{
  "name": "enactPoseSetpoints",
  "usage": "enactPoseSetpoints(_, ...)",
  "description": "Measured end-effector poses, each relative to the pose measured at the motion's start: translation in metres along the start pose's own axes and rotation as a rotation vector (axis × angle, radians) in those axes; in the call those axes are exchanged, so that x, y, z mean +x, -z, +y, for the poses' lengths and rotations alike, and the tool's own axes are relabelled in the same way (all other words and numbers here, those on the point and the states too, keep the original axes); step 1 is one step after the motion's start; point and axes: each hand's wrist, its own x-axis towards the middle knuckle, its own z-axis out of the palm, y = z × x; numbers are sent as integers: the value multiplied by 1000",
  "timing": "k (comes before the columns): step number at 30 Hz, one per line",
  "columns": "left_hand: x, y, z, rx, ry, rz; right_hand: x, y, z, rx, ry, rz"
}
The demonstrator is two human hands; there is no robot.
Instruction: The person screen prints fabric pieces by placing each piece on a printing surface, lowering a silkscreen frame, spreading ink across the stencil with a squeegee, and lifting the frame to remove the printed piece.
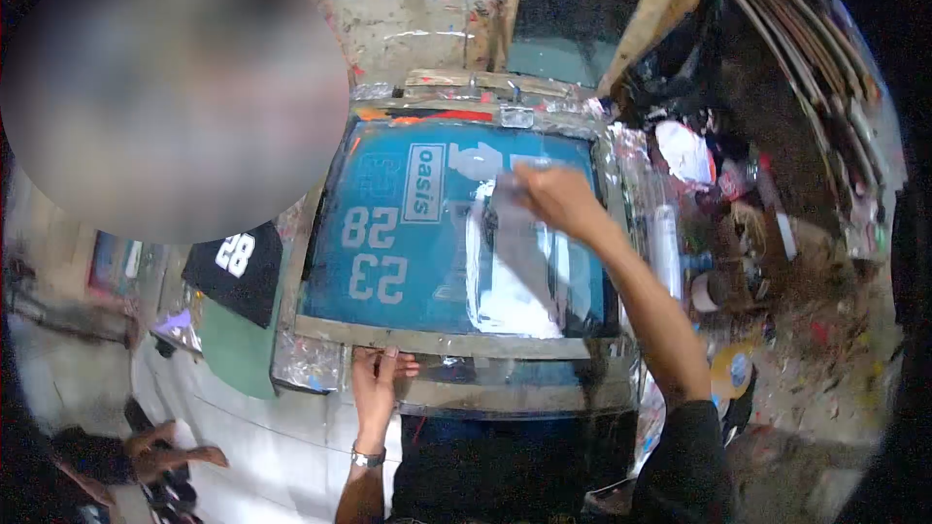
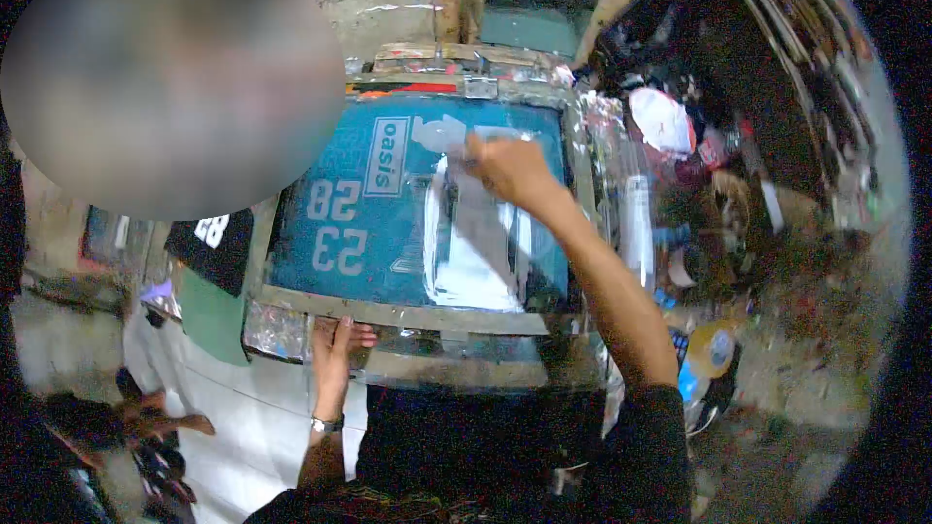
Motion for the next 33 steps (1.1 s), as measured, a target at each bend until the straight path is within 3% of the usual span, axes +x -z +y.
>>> enactPoseSetpoints(3,0,-7,4,-69,-35,60,7,-22,30,-56,-50,180)
enactPoseSetpoints(7,0,-9,11,-37,-26,45,-64,-46,-39,-88,-218,243)
enactPoseSetpoints(8,3,-9,12,-56,-36,66,-83,-36,-65,-88,-286,165)
enactPoseSetpoints(10,0,-8,9,-64,-41,59,-118,-40,-92,-72,-251,93)
enactPoseSetpoints(12,1,-9,9,-66,-43,65,-120,-12,-97,-4,-85,-45)
enactPoseSetpoints(15,4,1,-5,-43,-77,21,-70,-4,-59,-21,-58,-220)
enactPoseSetpoints(17,5,0,0,-52,-57,8,-33,-10,-30,-29,20,54)
enactPoseSetpoints(21,6,3,-11,-105,-56,-4,17,-31,23,-152,128,214)
enactPoseSetpoints(24,7,4,-8,-72,-20,-17,-9,-41,6,-159,29,58)
enactPoseSetpoints(28,3,-3,-1,-108,-123,46,-93,-30,-63,-164,80,-37)
enactPoseSetpoints(30,-1,-2,1,34,-103,62,-137,-24,-96,-142,103,-70)
enactPoseSetpoints(33,1,1,-7,57,-128,61,-145,-16,-105,-159,115,-70)
